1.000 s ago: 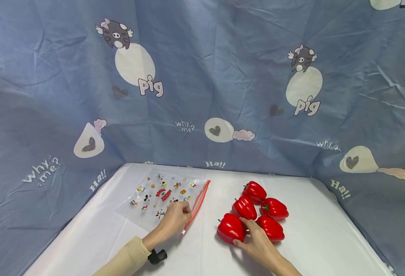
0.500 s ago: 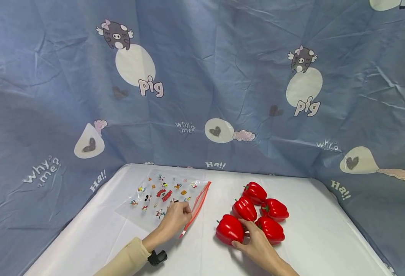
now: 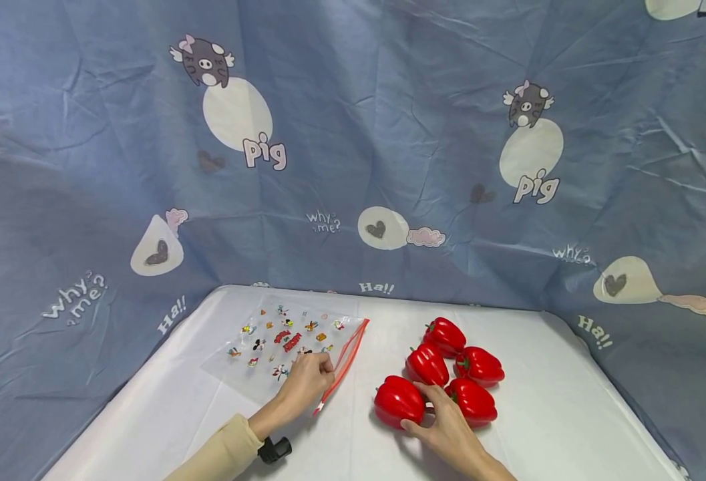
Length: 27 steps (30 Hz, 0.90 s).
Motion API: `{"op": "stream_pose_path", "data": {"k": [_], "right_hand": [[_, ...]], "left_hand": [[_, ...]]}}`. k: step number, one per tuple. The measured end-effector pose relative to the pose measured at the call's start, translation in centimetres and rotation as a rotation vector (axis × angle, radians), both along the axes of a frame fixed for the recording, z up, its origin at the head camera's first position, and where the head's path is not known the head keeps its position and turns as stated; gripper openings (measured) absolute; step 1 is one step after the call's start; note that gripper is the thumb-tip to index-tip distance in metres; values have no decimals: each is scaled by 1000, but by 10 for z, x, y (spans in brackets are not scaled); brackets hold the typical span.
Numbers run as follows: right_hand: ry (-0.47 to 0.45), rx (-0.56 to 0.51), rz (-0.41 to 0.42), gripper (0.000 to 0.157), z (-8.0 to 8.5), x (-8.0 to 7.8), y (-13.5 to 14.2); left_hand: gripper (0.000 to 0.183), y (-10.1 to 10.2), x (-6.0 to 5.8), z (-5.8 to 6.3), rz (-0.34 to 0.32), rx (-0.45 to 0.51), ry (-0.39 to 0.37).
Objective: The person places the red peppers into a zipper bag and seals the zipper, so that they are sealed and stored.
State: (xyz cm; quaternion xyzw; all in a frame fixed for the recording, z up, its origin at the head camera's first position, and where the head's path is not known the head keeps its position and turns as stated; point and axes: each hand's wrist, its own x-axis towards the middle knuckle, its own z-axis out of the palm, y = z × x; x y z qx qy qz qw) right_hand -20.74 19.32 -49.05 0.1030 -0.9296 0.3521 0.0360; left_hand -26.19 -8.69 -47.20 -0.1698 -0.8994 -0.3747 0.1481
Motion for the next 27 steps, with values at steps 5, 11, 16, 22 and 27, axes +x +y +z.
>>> {"op": "stream_pose_path", "data": {"k": [5,11,16,22,27], "right_hand": [[-4,-26,-12,74,0,0,-1],[-14,-70,-14,74,-1,-1,-3],[-12,-96,-25,75,-1,-3,-5],[53,-143,-27,72,5,-5,-9],[121,-160,-16,67,13,-9,-15]], "left_hand": [[16,-1,1,0,3,-8,-9],[14,-1,1,0,8,-9,-25],[15,-1,2,-2,-4,-7,-37],[14,-1,2,-3,0,-11,-42],[14,0,2,-1,5,-13,-28]]}}
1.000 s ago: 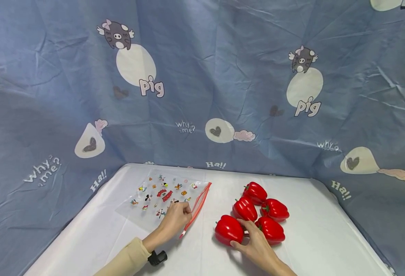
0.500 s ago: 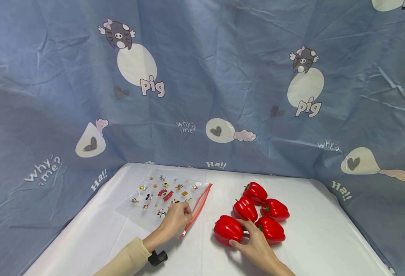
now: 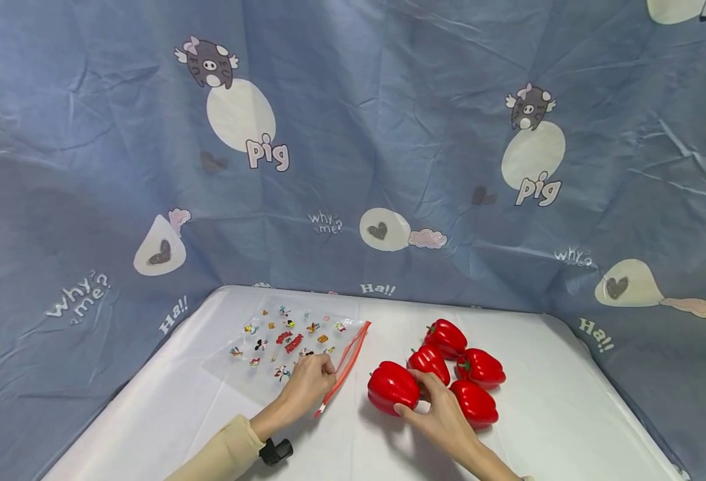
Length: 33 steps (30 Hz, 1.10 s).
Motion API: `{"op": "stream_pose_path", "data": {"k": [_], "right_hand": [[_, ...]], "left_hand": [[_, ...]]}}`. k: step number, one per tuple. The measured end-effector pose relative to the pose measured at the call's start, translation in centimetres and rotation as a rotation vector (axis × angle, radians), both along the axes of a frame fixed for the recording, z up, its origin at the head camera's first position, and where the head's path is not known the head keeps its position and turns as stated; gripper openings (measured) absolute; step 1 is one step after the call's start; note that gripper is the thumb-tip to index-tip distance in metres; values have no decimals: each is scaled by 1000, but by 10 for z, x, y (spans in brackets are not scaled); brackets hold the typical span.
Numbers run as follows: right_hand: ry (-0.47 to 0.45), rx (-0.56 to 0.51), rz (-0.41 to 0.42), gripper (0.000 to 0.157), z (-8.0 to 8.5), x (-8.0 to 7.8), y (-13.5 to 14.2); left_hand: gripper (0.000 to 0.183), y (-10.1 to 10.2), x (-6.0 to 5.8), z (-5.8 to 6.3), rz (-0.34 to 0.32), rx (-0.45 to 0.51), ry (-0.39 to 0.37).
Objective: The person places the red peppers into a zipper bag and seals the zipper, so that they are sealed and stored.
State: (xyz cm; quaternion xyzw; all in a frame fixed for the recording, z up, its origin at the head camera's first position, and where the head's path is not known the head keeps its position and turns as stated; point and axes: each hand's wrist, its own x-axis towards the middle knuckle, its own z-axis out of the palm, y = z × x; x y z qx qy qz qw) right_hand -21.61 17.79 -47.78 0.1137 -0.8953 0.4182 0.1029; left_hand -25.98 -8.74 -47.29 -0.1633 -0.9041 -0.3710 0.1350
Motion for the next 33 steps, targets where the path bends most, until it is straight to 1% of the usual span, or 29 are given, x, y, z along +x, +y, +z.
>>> {"op": "stream_pose_path", "data": {"k": [3,7,15,22,26,30,33], "right_hand": [[27,0,-14,65,4,-3,-5],[21,15,-27,66,9,-6,-12],[10,-34,21,64,14,-10,-24],[25,-49,20,63,17,-11,-33],[40,-70,21,61,17,-12,-37],[67,-85,40,60,14,-13,-39],[69,-92,54,60,12,-14,-40]], "left_hand": [[13,0,0,1,-2,3,-8],[12,1,1,1,-6,11,-27],[12,3,4,4,-18,25,-35],[13,5,7,5,-23,24,-31],[14,6,9,6,-23,16,-22],[15,8,9,7,-25,17,-20],[15,8,10,6,-26,16,-20]]}}
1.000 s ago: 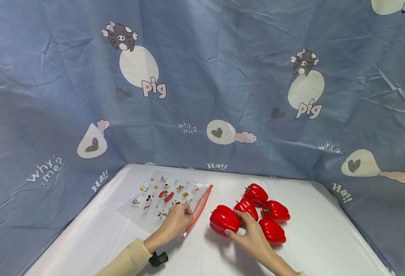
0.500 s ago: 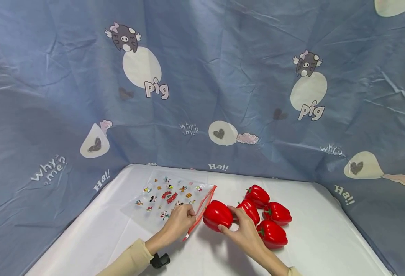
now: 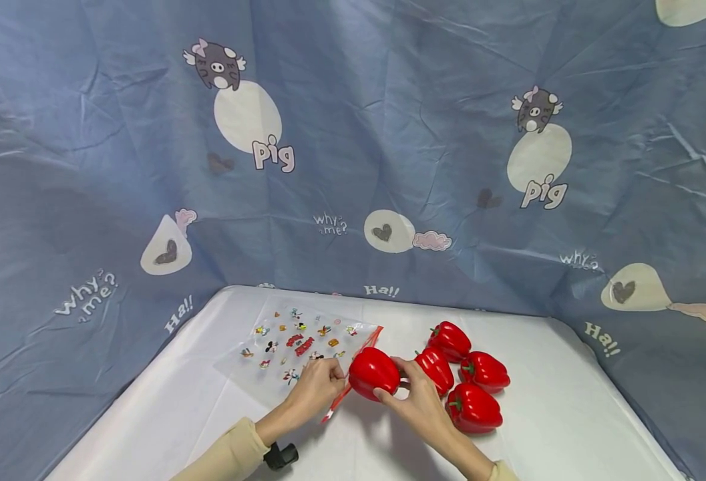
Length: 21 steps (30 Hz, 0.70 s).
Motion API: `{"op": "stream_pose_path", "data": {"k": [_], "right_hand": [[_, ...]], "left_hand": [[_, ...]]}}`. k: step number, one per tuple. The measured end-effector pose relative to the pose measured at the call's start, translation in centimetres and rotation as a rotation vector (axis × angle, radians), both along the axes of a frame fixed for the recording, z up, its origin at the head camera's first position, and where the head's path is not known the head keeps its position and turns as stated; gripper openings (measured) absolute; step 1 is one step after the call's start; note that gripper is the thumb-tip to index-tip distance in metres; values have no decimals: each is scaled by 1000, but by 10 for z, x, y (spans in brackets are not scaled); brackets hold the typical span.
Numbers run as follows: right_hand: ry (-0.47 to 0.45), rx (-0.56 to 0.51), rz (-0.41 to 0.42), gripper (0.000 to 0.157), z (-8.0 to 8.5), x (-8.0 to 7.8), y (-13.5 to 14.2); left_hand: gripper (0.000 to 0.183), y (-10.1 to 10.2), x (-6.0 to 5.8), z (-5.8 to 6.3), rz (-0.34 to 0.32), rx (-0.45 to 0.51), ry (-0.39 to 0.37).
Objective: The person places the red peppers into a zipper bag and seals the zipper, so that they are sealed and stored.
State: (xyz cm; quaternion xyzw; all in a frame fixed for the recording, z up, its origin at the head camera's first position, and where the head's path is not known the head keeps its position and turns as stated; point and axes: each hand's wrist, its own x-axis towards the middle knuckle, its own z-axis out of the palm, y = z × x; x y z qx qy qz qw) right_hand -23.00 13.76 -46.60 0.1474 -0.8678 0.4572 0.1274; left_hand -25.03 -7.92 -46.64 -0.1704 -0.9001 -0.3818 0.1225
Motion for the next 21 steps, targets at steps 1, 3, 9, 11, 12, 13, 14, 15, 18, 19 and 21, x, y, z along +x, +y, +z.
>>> {"op": "stream_pose_path", "data": {"k": [1,3,9,11,12,13,14,15,18,19,21], "right_hand": [[-4,-2,0,60,-1,0,-1],[-10,0,3,60,-2,-1,-1],[-26,23,0,61,-5,-4,-2],[-32,34,4,62,-6,-4,-3],[-37,39,6,62,-8,-4,-3],[-41,43,8,62,-9,-5,-3],[-44,47,11,63,-10,-5,-3],[-45,46,16,63,-10,-5,-3],[-48,45,28,62,-14,-5,-3],[-50,43,30,62,-15,-5,-3],[-64,38,32,62,-16,-5,-2]], "left_hand": [[16,0,0,0,-1,-1,2],[16,0,0,0,-1,-5,5],[16,0,-2,1,6,1,14],[15,0,-2,2,6,11,19],[15,0,-2,2,4,16,21],[15,0,-2,2,2,21,17],[14,0,-2,2,-1,26,16],[14,0,-2,2,-3,27,13],[14,-1,-2,1,-2,26,12],[14,-1,-2,0,2,24,9],[14,-1,-2,-1,8,21,11]]}}
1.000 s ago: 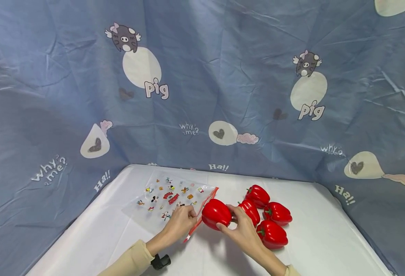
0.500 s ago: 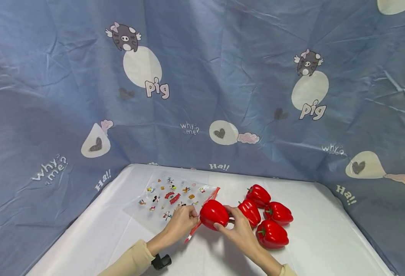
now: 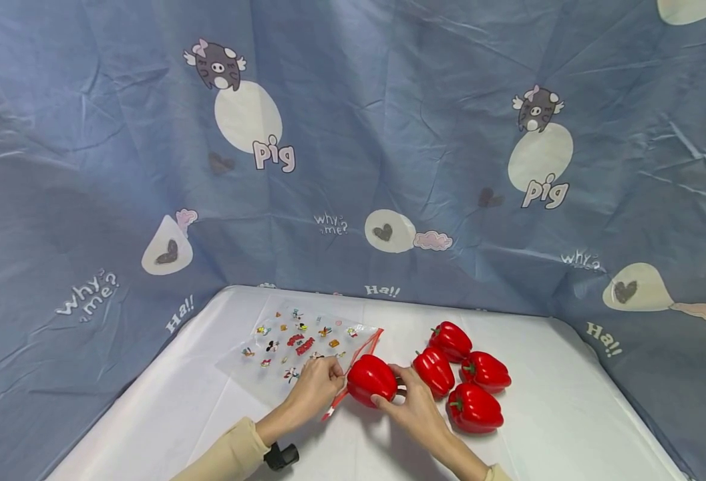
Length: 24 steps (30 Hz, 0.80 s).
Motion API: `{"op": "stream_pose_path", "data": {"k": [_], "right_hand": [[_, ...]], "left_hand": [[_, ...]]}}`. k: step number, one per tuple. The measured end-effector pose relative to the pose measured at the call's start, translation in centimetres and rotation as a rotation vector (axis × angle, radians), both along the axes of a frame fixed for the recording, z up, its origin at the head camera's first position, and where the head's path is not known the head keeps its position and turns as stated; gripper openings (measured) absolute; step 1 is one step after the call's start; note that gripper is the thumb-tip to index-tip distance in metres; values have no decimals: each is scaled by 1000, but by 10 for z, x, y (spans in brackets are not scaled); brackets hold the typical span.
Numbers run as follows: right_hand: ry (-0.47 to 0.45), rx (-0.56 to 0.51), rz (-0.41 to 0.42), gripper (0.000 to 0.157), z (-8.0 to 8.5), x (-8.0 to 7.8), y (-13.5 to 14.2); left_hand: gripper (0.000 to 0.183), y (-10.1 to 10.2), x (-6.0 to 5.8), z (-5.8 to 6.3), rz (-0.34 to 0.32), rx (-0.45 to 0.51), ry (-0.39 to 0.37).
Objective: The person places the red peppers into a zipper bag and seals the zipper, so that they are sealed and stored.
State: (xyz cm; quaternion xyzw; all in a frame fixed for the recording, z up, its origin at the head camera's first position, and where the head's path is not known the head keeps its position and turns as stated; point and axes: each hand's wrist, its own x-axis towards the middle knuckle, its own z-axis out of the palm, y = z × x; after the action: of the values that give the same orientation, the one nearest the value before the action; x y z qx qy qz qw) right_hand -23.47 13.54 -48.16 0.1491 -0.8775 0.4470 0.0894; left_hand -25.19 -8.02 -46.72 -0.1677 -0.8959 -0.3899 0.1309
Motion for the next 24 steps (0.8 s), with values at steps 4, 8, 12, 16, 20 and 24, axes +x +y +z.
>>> {"op": "stream_pose_path", "data": {"k": [4,8,12,16,20,24], "right_hand": [[-22,3,-5,64,-1,1,0],[-20,15,1,65,-2,1,0],[-14,30,14,65,-4,0,1],[-13,41,21,65,-5,1,2],[-14,42,22,66,-6,0,2],[-10,58,21,66,-8,-1,2]], "left_hand": [[14,-1,0,-2,6,7,-6],[14,-1,-1,-3,28,6,-8],[13,0,0,-3,37,1,-7],[13,1,0,-4,29,10,-10],[12,2,0,-3,26,19,-14],[11,4,1,-2,22,23,-15]]}}
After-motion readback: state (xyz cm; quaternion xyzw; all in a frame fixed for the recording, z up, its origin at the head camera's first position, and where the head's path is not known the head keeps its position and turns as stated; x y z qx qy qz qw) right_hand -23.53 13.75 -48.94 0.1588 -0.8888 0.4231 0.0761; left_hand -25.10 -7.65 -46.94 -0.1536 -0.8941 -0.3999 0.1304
